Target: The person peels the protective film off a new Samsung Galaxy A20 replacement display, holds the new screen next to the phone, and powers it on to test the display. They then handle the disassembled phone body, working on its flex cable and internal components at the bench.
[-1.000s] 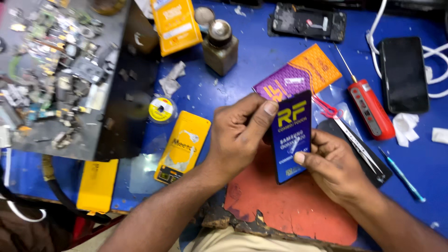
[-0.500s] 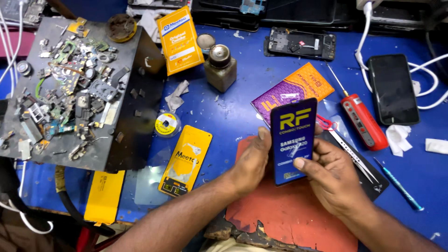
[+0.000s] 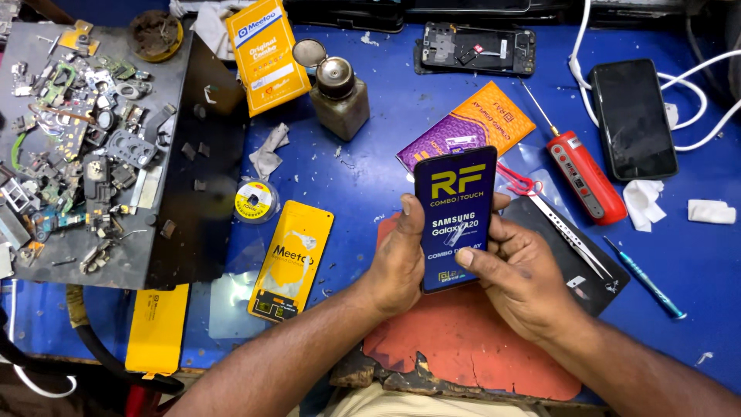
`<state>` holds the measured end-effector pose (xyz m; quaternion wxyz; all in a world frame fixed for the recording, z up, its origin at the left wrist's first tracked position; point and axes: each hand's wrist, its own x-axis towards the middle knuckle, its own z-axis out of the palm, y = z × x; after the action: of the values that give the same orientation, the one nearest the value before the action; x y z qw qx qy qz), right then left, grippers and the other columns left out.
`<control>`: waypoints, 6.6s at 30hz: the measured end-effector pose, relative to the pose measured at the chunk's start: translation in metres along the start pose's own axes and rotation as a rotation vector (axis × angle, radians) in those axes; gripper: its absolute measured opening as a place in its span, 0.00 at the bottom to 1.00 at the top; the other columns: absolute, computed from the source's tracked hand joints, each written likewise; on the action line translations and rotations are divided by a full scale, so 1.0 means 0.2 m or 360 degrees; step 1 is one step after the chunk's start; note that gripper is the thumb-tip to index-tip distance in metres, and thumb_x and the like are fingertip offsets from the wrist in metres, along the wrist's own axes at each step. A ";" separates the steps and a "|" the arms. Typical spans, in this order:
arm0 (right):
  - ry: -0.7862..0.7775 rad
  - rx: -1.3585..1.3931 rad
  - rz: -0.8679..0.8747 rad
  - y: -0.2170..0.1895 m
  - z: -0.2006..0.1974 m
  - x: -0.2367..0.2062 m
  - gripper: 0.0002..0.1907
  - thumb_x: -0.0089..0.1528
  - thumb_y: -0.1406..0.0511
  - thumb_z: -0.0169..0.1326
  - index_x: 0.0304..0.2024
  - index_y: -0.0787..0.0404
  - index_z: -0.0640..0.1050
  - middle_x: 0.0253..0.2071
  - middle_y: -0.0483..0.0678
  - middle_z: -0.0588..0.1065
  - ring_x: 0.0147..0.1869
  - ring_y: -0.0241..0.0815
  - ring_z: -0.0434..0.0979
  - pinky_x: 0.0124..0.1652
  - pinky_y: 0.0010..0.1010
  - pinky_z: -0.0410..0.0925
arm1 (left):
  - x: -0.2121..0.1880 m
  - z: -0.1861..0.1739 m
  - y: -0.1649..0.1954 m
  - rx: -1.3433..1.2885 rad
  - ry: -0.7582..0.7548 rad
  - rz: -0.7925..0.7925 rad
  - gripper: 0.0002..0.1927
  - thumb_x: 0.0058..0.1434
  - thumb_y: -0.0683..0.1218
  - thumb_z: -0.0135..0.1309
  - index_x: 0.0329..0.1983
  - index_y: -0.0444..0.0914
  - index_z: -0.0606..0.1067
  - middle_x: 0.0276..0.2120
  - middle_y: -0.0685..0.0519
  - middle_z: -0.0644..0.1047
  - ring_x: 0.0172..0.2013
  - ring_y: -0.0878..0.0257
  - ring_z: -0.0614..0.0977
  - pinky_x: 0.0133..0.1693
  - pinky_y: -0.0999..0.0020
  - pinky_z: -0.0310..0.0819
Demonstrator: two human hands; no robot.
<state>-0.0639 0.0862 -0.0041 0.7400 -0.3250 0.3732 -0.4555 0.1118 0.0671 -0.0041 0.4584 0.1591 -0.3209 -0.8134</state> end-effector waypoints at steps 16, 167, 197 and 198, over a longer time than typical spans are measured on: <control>0.0006 -0.0103 -0.0038 0.05 -0.07 0.00 0.19 0.62 0.76 0.52 0.57 0.70 0.74 0.52 0.54 0.78 0.55 0.43 0.78 0.56 0.38 0.69 | -0.02 -0.02 0.03 0.0320 -0.0106 0.0089 0.50 0.71 0.76 0.27 0.76 0.32 0.60 0.63 0.46 0.71 0.62 0.57 0.76 0.66 0.60 0.71; 0.0461 -0.2357 -0.1342 -0.49 -0.21 -0.07 0.07 0.61 0.72 0.62 0.42 0.62 0.81 0.40 0.52 0.79 0.40 0.48 0.81 0.39 0.34 0.73 | 0.11 0.19 0.10 0.0025 0.0092 -0.0046 0.50 0.69 0.76 0.28 0.67 0.27 0.68 0.44 0.45 0.78 0.42 0.56 0.83 0.47 0.58 0.82; -0.0002 -0.2473 -0.1603 -0.36 -0.08 -0.04 0.22 0.54 0.65 0.68 0.51 0.52 0.81 0.61 0.48 0.73 0.64 0.54 0.70 0.61 0.42 0.66 | 0.08 0.00 0.09 -0.0013 0.0154 -0.0186 0.49 0.67 0.75 0.31 0.69 0.29 0.66 0.50 0.47 0.79 0.44 0.58 0.82 0.49 0.60 0.81; 0.0012 -0.2457 -0.1597 -0.37 -0.08 -0.04 0.22 0.53 0.65 0.68 0.51 0.52 0.81 0.60 0.48 0.73 0.64 0.54 0.70 0.61 0.42 0.66 | 0.08 0.00 0.08 0.0012 0.0184 -0.0196 0.48 0.65 0.75 0.32 0.68 0.31 0.65 0.52 0.48 0.79 0.44 0.58 0.82 0.48 0.60 0.81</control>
<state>-0.1117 0.0646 0.0501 0.0322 -0.8510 0.3914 -0.3487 0.1136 0.0465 0.0066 0.4246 0.2270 -0.2866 -0.8283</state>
